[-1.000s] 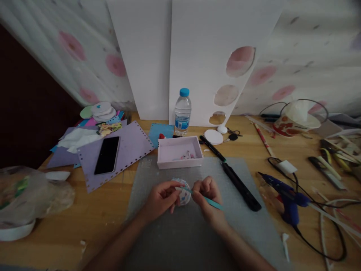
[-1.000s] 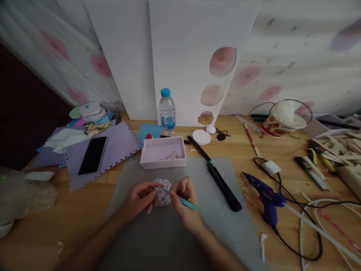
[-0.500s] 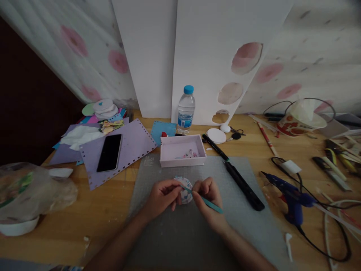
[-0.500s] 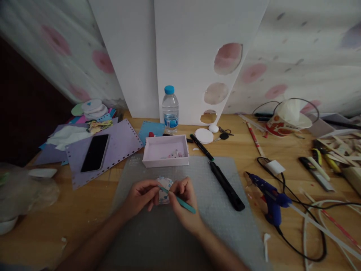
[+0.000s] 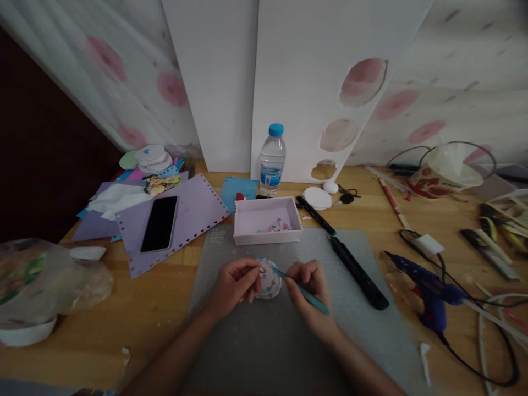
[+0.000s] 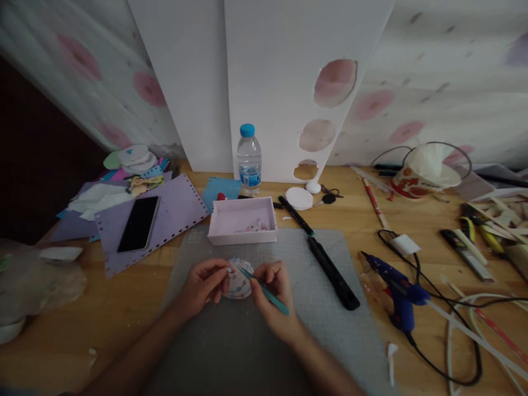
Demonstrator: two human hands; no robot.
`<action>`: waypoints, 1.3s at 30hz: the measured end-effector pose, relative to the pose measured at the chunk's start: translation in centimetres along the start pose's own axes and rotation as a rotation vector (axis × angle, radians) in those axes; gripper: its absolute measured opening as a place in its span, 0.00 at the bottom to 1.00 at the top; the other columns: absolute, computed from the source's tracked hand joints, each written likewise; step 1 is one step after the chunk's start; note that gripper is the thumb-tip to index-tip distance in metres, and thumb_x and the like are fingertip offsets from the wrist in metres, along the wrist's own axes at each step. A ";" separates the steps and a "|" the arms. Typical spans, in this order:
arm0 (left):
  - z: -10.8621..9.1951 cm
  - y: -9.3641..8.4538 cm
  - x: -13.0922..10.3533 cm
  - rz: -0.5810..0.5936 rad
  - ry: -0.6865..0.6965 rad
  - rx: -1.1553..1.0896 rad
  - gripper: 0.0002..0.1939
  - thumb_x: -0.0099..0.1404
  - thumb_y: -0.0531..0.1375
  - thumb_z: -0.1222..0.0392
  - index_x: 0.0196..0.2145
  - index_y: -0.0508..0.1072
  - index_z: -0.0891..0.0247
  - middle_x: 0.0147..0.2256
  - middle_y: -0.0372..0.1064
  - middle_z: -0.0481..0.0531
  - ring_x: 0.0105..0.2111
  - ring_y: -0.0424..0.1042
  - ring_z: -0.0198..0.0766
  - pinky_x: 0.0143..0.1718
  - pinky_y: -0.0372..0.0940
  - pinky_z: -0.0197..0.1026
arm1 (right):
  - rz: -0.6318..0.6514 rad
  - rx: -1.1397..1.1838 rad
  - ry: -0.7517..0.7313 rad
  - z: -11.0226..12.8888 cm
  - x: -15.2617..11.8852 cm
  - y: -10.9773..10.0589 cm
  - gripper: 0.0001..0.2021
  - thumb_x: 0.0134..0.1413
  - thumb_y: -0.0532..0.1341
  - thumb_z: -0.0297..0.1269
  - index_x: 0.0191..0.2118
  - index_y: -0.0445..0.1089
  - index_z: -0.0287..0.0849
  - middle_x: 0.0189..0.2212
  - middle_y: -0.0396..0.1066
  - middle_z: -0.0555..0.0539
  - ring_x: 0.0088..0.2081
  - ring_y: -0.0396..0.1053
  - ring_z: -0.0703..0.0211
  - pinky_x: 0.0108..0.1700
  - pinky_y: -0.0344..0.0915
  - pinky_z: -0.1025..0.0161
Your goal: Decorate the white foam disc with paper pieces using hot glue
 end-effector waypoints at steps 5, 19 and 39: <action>0.0 -0.2 0.0 -0.008 0.007 -0.026 0.15 0.60 0.62 0.50 0.33 0.72 0.67 0.18 0.68 0.44 0.10 0.60 0.24 0.10 0.47 0.26 | 0.000 -0.007 0.019 -0.1 -0.2 -0.1 0.13 0.61 0.59 0.34 0.32 0.50 0.48 0.25 0.57 0.56 0.25 0.54 0.65 0.26 0.52 0.69; 0.0 -0.5 0.1 -0.031 0.048 -0.044 0.15 0.60 0.62 0.50 0.35 0.73 0.66 0.18 0.68 0.44 0.10 0.59 0.23 0.10 0.48 0.25 | 0.046 0.024 0.003 0.2 -0.1 0.1 0.13 0.61 0.57 0.31 0.32 0.50 0.48 0.25 0.55 0.56 0.26 0.52 0.65 0.27 0.52 0.69; 0.2 -0.3 0.0 0.057 0.054 0.012 0.15 0.60 0.63 0.50 0.37 0.74 0.66 0.19 0.69 0.45 0.11 0.61 0.24 0.09 0.50 0.25 | 0.144 -0.170 -0.117 -0.7 -0.9 -0.1 0.13 0.59 0.54 0.24 0.35 0.49 0.48 0.27 0.56 0.55 0.28 0.55 0.63 0.31 0.54 0.65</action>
Point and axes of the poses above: each hand's wrist, its own x-axis towards the middle knuckle, its own y-axis out of the palm, z = x × y, the point moved 3 cm from there along x, towards the middle knuckle
